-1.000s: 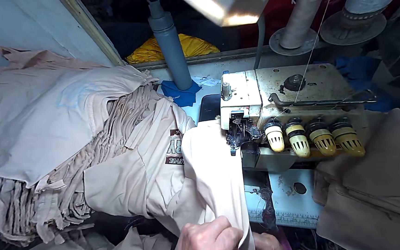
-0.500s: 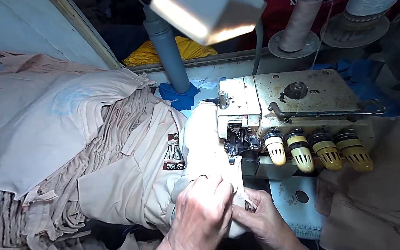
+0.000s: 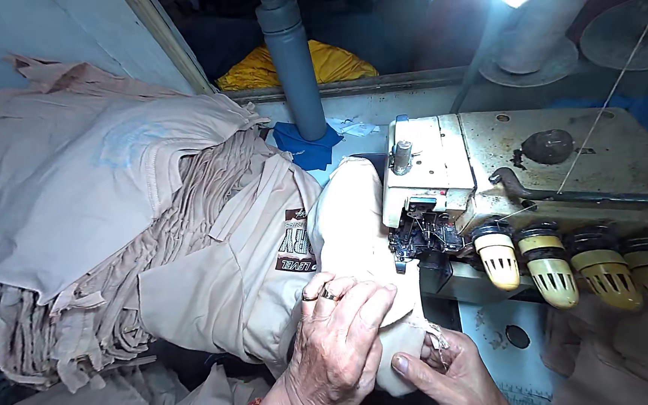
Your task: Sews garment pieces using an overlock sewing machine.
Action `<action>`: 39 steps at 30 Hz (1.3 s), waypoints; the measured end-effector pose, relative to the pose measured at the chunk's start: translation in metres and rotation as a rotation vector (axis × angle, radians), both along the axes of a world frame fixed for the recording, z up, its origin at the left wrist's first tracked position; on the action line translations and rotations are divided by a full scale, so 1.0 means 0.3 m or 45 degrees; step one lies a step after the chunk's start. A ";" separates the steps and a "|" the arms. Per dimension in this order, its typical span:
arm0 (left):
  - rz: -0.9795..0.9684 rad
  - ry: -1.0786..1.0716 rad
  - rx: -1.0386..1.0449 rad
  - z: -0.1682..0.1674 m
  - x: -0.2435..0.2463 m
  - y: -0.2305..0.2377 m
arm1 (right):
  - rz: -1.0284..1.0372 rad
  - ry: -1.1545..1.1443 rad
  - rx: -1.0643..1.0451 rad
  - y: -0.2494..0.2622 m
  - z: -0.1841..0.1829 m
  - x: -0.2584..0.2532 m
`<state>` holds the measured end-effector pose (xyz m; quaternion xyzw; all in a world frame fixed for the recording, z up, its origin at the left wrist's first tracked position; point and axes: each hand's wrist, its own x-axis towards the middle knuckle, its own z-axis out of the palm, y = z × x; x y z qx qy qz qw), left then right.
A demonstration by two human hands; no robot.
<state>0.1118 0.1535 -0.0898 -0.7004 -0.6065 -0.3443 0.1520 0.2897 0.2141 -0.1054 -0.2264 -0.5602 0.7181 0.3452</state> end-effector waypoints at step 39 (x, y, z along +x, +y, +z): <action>0.473 -0.289 -0.860 0.126 -0.105 -0.213 | -0.016 0.157 -0.186 -0.014 -0.015 -0.099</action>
